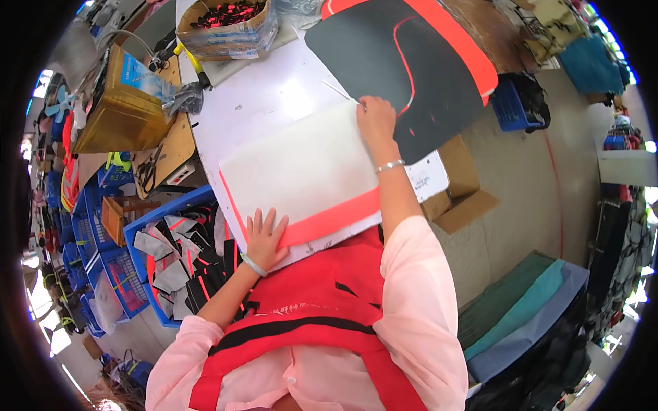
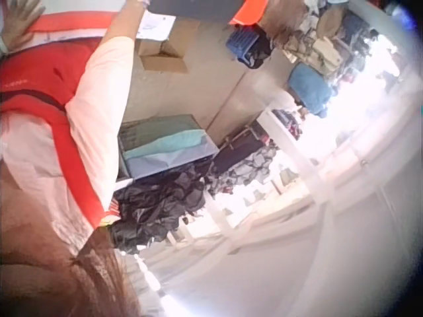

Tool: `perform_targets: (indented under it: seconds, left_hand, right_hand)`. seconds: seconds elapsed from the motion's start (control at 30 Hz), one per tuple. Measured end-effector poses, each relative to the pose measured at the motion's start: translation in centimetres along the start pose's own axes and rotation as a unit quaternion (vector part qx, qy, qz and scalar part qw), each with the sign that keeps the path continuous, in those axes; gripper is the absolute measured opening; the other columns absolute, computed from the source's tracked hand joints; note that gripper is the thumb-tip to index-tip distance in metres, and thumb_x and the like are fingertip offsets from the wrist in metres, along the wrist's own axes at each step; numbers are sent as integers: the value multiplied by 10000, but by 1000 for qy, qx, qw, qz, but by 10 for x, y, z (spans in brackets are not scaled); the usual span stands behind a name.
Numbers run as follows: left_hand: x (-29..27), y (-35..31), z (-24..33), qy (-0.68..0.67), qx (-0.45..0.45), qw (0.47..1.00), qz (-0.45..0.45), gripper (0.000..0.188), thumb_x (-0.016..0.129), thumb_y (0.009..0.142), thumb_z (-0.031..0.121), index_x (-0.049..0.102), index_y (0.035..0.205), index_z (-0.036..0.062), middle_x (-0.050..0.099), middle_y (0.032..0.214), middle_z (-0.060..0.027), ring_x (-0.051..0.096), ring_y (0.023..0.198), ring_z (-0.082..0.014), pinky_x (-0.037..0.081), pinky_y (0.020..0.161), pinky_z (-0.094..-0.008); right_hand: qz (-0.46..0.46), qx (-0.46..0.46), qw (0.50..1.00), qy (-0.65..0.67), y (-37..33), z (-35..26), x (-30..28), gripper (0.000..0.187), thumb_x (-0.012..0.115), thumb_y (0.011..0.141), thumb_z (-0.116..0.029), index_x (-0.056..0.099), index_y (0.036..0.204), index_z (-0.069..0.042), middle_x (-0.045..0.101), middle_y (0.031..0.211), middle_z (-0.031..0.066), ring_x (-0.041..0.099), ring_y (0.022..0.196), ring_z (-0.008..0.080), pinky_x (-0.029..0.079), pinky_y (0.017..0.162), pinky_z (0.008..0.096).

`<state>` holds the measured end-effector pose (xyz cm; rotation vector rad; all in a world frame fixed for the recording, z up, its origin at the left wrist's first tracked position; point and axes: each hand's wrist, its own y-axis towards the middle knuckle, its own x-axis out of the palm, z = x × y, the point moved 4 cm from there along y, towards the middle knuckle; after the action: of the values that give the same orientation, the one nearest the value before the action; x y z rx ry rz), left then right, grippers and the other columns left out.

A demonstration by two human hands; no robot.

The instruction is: The person marks red lines and small dashes on a dark gray sheet using a white pencil, guided by a red template. They repeatedly lift and reposition the template, then handle a white sheet with red edges and a yellow label, placing it on a table and continuing to mark the gray sheet.

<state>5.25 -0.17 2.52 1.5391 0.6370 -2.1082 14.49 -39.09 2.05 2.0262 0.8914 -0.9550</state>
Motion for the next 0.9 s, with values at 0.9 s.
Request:
perform_targets:
  seconds: [0.9]
  left_hand:
    - [-36,18,-28,-113,-72,991,12,409,623,790,192,613,1185,87,627,1207,-121,579,1123,-375,454,990,-438]
  right_hand:
    - [-281,30,881,379,1,16,-51,230,647,874,-196,674,1011,-13,535,711,-57,438,648,30,349,588,202]
